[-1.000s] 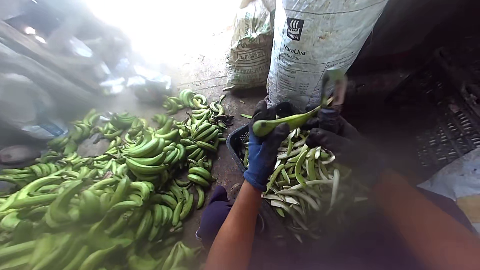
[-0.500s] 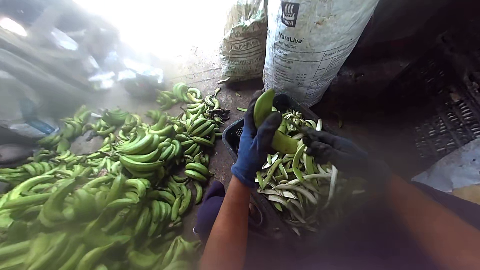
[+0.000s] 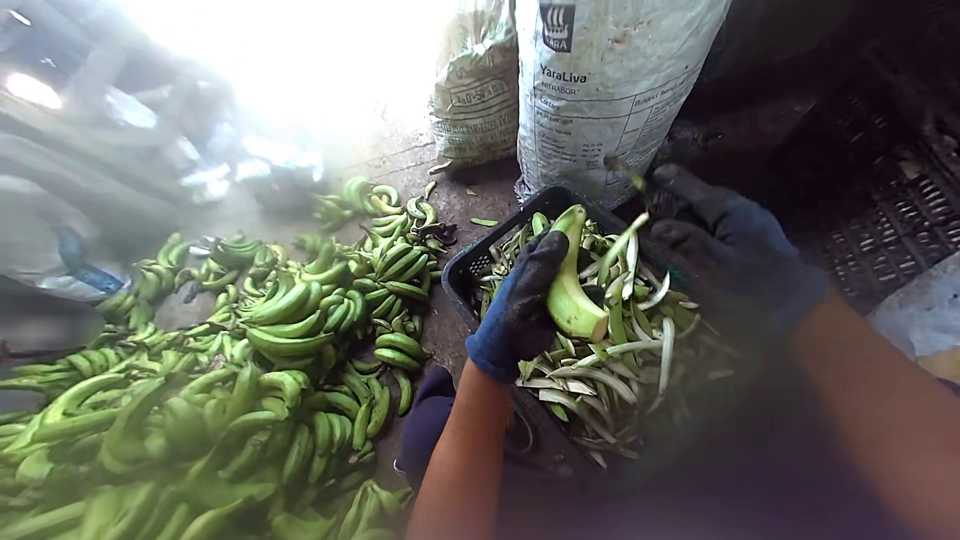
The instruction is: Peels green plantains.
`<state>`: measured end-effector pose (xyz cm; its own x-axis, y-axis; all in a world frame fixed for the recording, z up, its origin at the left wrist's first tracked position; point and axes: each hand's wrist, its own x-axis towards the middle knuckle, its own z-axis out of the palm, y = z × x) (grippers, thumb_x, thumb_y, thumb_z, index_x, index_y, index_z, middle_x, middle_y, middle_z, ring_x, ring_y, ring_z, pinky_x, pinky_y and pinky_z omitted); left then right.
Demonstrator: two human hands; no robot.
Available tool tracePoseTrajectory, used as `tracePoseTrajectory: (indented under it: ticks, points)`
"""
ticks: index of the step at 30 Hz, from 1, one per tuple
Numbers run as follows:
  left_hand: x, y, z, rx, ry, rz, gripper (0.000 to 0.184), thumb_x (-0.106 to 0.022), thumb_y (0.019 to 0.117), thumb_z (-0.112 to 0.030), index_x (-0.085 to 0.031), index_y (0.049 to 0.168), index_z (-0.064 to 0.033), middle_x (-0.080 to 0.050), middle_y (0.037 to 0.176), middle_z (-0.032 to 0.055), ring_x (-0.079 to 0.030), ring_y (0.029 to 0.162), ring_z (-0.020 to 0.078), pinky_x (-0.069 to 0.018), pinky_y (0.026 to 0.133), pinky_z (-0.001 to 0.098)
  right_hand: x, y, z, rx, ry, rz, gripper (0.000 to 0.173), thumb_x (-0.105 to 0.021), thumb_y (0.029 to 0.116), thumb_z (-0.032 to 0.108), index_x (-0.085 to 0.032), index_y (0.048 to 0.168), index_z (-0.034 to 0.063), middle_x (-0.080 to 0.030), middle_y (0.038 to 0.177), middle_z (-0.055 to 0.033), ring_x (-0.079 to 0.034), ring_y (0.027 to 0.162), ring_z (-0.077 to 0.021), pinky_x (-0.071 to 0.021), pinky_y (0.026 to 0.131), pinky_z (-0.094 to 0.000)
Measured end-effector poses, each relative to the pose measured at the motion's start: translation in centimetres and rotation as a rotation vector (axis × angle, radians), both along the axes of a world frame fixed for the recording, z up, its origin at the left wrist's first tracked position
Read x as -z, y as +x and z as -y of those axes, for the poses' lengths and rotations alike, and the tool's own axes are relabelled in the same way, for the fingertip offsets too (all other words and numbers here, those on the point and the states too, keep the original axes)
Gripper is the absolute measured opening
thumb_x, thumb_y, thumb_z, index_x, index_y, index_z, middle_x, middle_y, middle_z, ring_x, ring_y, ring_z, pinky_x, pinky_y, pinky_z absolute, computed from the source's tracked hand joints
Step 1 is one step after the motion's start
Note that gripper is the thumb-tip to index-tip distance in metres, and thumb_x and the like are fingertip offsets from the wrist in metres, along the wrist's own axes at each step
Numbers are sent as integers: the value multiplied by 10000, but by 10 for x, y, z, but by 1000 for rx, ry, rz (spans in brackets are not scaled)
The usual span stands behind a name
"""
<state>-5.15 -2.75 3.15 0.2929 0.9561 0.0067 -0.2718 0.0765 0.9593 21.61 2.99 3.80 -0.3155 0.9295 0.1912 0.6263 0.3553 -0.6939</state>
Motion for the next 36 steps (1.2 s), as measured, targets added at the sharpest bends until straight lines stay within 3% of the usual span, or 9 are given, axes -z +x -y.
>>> tracePoseTrajectory:
  ticks: [3,5,9,11,15,23,27,30,36]
  points:
    - [2,-3,3,-301,0,-272,406,-482,1042,-493,-557,1383,-287,-674,984,21,-643,720,112,-557,567,297,12,-13,24,-200,-72,-157,531,-599,1002,412,-524,1494,228,-677,1225,16,-663,994,-62,-590,843,-321]
    - [8,-2,-2,-503,57,-430,486,-443,1039,-539,-475,1482,-343,-668,1199,10,-666,889,130,-585,710,369,23,-18,31,-393,-11,-221,524,-596,994,453,-571,1440,179,-679,1192,36,-651,994,-16,-590,835,-247]
    - [9,8,-4,-606,144,-396,519,-372,1085,-453,-308,1582,-318,-594,1360,-8,-639,1028,83,-571,830,335,33,-29,30,-455,101,-89,522,-579,973,491,-592,1447,272,-698,1100,7,-659,968,-100,-574,813,-343]
    - [4,14,13,-389,147,-241,419,-433,1074,-371,-418,1480,-266,-634,1068,-55,-613,808,1,-545,662,202,26,-28,12,-390,192,-39,452,-604,991,414,-618,1408,239,-685,1188,-22,-648,1080,-154,-545,950,-388]
    - [-19,18,21,-15,-115,-187,431,-365,1074,-422,-453,1459,-249,-677,979,-2,-662,700,82,-581,576,257,2,-4,-16,-108,288,88,550,-496,1027,497,-555,1472,179,-615,1341,-180,-572,1252,-356,-441,1048,-569]
    - [14,14,0,-587,93,-159,506,-381,1095,-425,-271,1573,-301,-591,1336,-30,-645,1015,47,-589,812,287,27,-35,22,-472,274,7,487,-641,917,383,-658,1381,237,-685,1245,-51,-644,1103,-215,-534,935,-444]
    - [1,2,23,-126,138,-31,335,-405,1074,-333,-549,1345,-198,-668,1053,-110,-630,874,-44,-546,752,168,17,-18,-12,-384,211,-50,514,-550,1015,457,-589,1447,182,-632,1334,-93,-578,1241,-231,-460,1073,-439]
    - [-13,3,19,154,-72,-76,380,-372,1065,-412,-515,1340,-191,-674,985,-51,-665,803,27,-587,669,222,13,-8,-23,-275,241,-73,583,-495,1021,539,-554,1477,180,-636,1287,-105,-584,1191,-211,-473,1030,-413]
    - [11,17,-12,-621,18,205,310,-274,1118,-283,-511,1265,-148,-669,993,-19,-682,842,71,-606,714,278,29,-36,21,-386,318,69,522,-616,917,459,-655,1388,239,-667,1190,-130,-646,1039,-304,-531,841,-523]
